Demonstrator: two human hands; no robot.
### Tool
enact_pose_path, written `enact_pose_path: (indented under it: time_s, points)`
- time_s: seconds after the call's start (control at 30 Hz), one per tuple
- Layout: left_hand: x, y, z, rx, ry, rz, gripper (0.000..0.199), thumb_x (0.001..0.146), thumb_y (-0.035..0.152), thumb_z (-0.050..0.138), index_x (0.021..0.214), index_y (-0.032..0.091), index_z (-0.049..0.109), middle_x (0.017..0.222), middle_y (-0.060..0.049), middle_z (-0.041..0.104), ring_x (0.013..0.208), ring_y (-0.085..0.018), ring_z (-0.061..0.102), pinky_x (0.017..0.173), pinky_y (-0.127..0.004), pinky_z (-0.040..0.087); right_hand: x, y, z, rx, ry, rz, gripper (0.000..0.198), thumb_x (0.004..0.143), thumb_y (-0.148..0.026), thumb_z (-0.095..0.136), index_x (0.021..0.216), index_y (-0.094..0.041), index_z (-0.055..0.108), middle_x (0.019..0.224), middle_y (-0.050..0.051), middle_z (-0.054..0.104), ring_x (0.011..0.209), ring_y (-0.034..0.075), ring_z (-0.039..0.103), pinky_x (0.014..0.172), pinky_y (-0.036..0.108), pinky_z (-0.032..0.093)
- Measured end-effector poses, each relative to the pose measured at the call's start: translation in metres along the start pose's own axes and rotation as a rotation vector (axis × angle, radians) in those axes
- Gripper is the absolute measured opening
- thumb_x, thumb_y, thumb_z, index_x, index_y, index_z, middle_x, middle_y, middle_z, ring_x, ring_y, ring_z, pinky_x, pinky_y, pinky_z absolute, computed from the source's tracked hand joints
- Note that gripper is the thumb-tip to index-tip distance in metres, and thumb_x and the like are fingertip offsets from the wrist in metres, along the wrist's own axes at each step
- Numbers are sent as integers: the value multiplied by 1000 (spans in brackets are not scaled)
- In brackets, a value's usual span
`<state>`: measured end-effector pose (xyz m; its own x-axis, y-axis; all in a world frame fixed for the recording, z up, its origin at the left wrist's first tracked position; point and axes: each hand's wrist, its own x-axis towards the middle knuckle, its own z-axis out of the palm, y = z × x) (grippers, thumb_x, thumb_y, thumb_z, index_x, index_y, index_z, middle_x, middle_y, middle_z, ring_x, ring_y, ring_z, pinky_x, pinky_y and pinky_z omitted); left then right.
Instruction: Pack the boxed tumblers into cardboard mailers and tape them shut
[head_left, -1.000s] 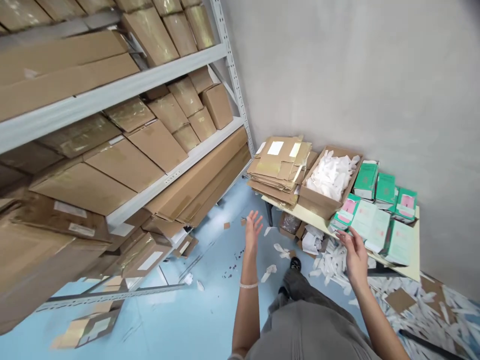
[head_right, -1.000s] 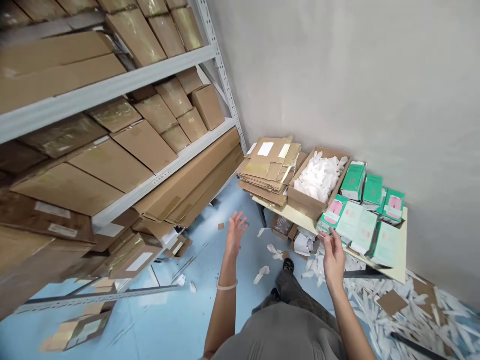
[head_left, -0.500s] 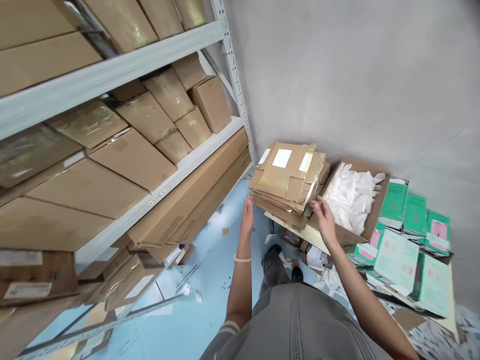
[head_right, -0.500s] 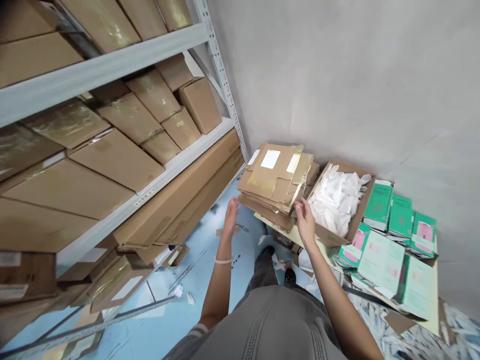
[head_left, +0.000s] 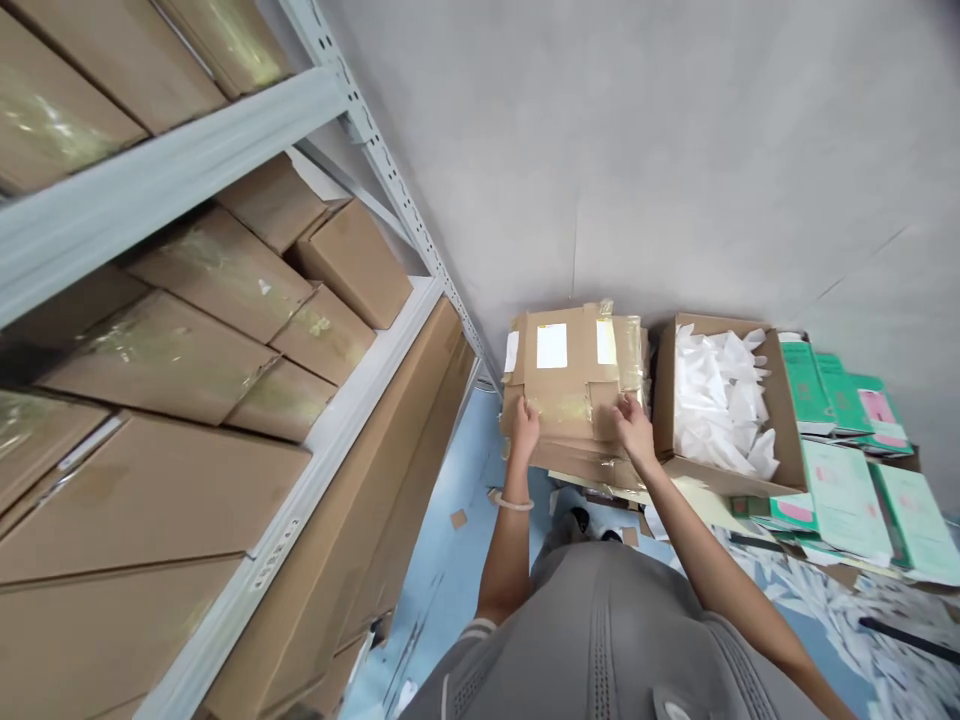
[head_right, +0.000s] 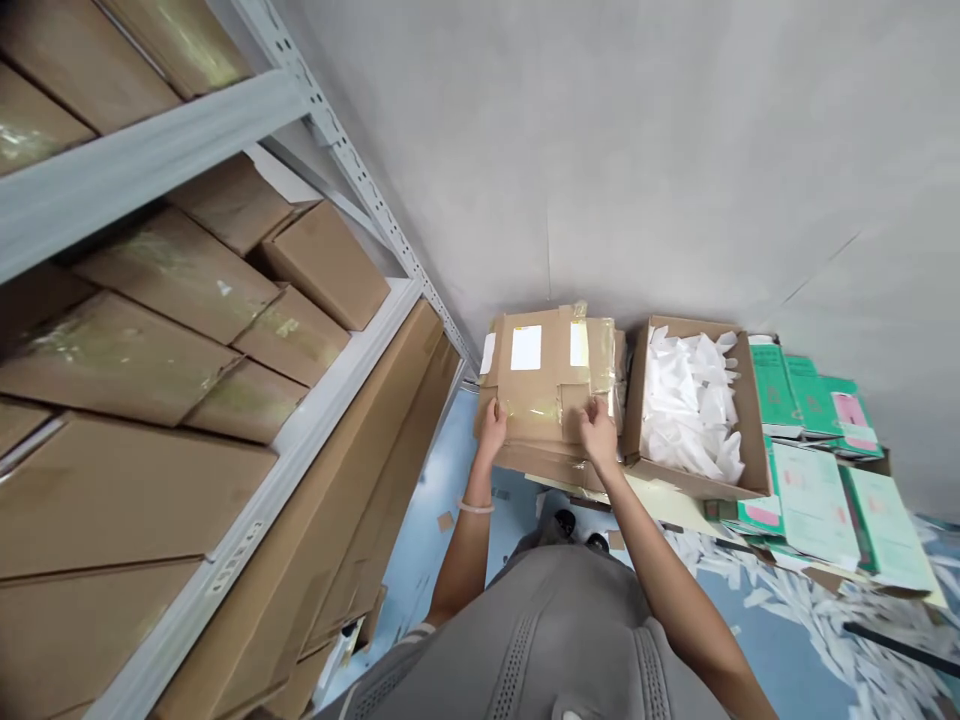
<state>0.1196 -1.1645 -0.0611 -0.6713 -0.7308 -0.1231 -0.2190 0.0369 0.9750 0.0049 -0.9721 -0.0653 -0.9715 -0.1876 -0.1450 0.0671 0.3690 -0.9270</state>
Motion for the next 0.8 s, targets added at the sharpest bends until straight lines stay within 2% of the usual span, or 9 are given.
enact_pose_path:
  time_s: [0.1,0.17,0.27,0.33,0.4,0.47,0.57,0.67,0.8]
  points:
    - [5,-2,1,65,49,-118,44,88,38,62,127,16,61,136,-19,61,137,-32,50,117,-50,33,3,-8,0,-117,76,-48,63,79,-42,53,132,-9,58,115,19,71,113,33,63,103,49,43]
    - [10,-2,-5,61,72,-161,46,87,33,64,129,15,59,132,-18,64,131,-30,55,113,-50,38,8,-15,-3,-135,123,-26,64,79,-45,53,131,-7,60,105,17,72,103,32,65,97,46,46]
    - [16,2,-17,-59,34,-150,54,83,28,70,133,14,56,119,-16,71,119,-27,64,106,-48,47,21,-24,-8,-105,107,29,63,77,-51,56,123,-8,66,89,11,71,86,28,65,88,43,49]
    - [19,9,-23,-135,-33,-119,50,80,27,72,127,13,61,116,-15,73,114,-27,67,104,-46,50,29,-28,-10,-71,60,27,57,75,-53,61,113,-12,70,84,8,71,81,26,63,85,42,49]
    - [20,18,-27,-168,-88,-75,41,80,28,72,118,13,67,118,-15,73,114,-28,67,105,-46,49,34,-31,-10,-11,17,6,52,71,-53,67,106,-16,72,85,7,72,82,25,63,84,41,49]
    - [21,28,-28,-168,-89,-38,36,81,28,72,113,13,70,121,-15,72,116,-29,66,107,-48,48,36,-33,-12,94,-40,10,51,67,-53,72,104,-18,72,89,6,73,85,25,64,83,41,51]
    - [24,41,-30,-154,-44,-29,36,83,29,70,115,14,70,125,-15,70,118,-29,65,110,-49,46,33,-39,-17,307,-99,105,51,65,-53,75,102,-19,71,92,6,74,85,25,66,79,39,53]
    - [26,51,-34,-169,-62,-42,37,84,31,70,118,16,69,127,-13,70,121,-28,64,109,-47,47,27,-48,-24,459,-82,177,50,63,-53,77,100,-19,70,88,5,75,80,23,67,73,37,54]
    - [17,63,-40,-178,-38,0,42,82,36,72,119,15,69,123,-13,72,117,-28,66,107,-46,49,17,-64,-31,538,-89,140,53,64,-54,79,104,-21,70,91,4,75,80,23,68,72,35,55]
